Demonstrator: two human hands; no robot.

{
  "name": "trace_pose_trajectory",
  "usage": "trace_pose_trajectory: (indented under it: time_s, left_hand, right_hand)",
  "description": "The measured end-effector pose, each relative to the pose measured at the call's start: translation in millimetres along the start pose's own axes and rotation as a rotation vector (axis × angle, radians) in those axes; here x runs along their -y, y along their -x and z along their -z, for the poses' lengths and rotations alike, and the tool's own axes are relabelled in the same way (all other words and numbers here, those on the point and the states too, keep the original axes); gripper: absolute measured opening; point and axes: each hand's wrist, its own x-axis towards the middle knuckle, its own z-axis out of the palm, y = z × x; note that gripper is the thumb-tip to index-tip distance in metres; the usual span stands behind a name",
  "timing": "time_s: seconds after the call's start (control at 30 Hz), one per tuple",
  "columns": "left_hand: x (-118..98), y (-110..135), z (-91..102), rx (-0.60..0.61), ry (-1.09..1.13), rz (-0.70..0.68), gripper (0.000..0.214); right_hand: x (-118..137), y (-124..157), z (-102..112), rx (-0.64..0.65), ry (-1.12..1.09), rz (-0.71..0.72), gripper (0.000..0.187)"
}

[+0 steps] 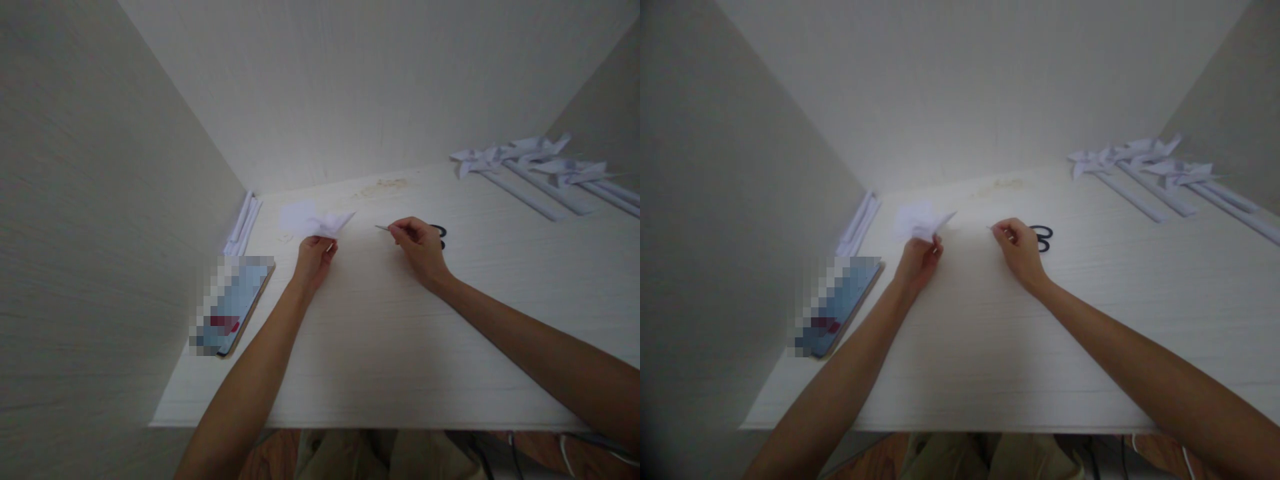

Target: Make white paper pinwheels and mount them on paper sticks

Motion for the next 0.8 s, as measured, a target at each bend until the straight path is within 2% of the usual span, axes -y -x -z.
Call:
trace_pose_trajectory:
  time_s: [0.3,0.6,0.8]
  left_hand:
    - [-0.8,0.5,1.1,0.060,-0.004,0.032,0.007]
    - [-0.4,2.3,-3.2,0.192,0.046,0.036,0.012]
    - [-0.4,1.9,-3.1,0.106,-0.054,0.101,0.017]
  right_hand:
    - [-0.7,-0.2,0.4,0.019,0.002,0.006,0.010]
    - [0.1,0.1,0.1,0.060,0.020,-0.004,0.010]
    - [-3.3,-0.7,-0.4,0.072,0.020,0.004,0.011]
